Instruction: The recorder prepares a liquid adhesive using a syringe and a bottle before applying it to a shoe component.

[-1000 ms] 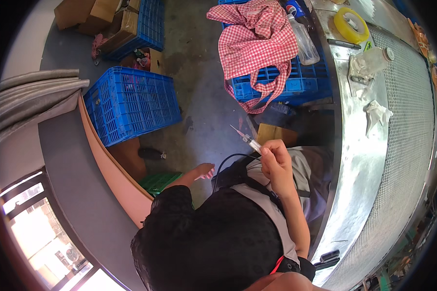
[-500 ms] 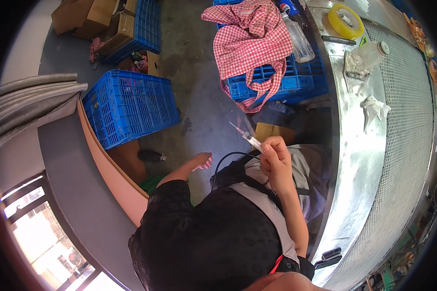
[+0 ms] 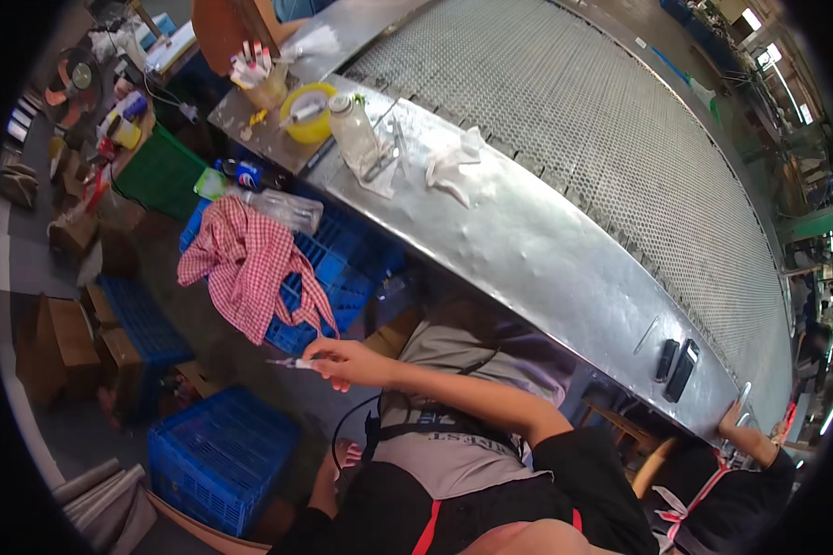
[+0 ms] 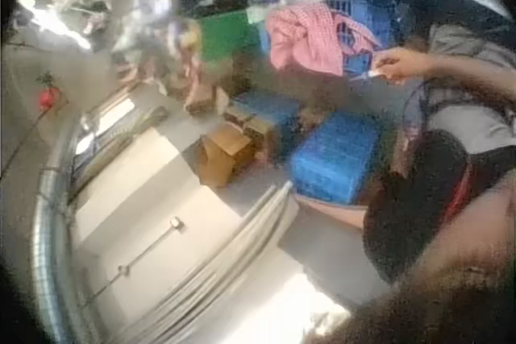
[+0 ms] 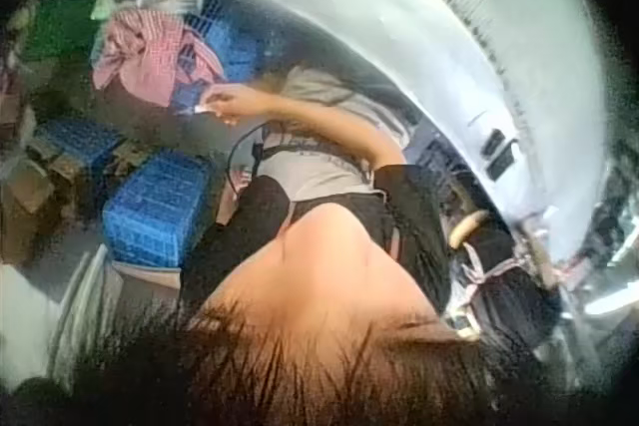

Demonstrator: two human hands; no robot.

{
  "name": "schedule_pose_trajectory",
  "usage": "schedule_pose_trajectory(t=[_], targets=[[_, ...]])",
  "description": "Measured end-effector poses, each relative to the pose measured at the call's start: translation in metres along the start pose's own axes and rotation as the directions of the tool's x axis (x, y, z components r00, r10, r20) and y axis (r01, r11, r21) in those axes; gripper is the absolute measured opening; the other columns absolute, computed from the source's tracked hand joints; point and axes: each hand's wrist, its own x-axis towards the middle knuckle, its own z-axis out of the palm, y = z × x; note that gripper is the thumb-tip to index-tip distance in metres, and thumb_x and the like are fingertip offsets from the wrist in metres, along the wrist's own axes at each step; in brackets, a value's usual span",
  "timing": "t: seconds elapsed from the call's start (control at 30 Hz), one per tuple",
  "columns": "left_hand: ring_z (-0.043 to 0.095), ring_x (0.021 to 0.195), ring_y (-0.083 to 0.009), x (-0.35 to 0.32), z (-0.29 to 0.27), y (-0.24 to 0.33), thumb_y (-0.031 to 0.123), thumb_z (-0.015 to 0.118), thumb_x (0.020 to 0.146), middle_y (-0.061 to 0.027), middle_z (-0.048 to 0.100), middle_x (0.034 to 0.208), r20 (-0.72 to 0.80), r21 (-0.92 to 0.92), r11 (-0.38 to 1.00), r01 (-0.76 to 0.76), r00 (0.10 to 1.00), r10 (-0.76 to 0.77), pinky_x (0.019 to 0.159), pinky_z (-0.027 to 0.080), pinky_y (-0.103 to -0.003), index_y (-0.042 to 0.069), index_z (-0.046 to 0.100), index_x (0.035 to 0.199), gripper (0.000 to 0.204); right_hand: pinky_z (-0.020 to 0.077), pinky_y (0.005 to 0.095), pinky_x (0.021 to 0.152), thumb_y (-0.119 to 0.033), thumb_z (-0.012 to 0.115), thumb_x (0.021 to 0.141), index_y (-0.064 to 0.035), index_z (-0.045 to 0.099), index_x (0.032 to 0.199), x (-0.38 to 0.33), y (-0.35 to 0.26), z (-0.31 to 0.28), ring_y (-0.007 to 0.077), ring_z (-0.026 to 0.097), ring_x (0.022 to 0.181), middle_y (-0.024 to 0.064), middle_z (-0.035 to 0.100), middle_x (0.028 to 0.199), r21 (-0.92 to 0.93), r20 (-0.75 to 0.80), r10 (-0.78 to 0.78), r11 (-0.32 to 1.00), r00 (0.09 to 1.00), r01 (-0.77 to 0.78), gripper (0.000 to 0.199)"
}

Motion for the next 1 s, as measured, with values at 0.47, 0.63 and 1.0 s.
schedule_pose_trajectory(t=[0.47,0.63,1.0], targets=[[0.053,0.059,-0.0068,-0.146,0.050,0.456,0.013,0.052,0.101,-0.0017,0.057,0.068,-0.244,0.154,0.178,-0.972,0.137,0.960,0.053,0.040,-0.023,0.000,0.065,0.101,0.018,0.0547,0.0287,0.050,-0.020,0.058,0.098,-0.0047,0.045,0.127,-0.249,-0.055,-0.079,0.0193,0.066,0.070,0.0114,0.064,0.093,0.100,-0.924,-0.058,0.917,0.378,0.386,0.036],[0.054,0.057,-0.0066,-0.134,0.092,0.515,0.016,0.052,0.101,-0.0019,0.057,0.064,-0.193,0.030,0.152,-0.988,0.143,0.971,0.052,0.040,-0.023,0.001,0.063,0.097,0.019,0.0600,0.0330,0.053,-0.019,0.057,0.097,-0.0048,0.048,0.126,-0.258,-0.024,-0.057,0.0203,0.069,0.076,0.0120,0.067,0.095,0.204,-0.939,0.033,0.856,0.343,0.474,0.033],[0.056,0.053,-0.0089,-0.124,0.093,0.514,0.016,0.055,0.098,-0.0024,0.060,0.066,-0.200,-0.163,0.289,-0.943,0.318,0.927,0.047,0.042,-0.021,0.003,0.054,0.122,0.027,0.0597,0.0362,0.068,-0.022,0.060,0.096,-0.0053,0.054,0.120,-0.243,-0.004,-0.045,0.0238,0.069,0.088,0.0105,0.068,0.095,0.333,-0.895,0.061,0.750,0.442,0.571,0.030]])
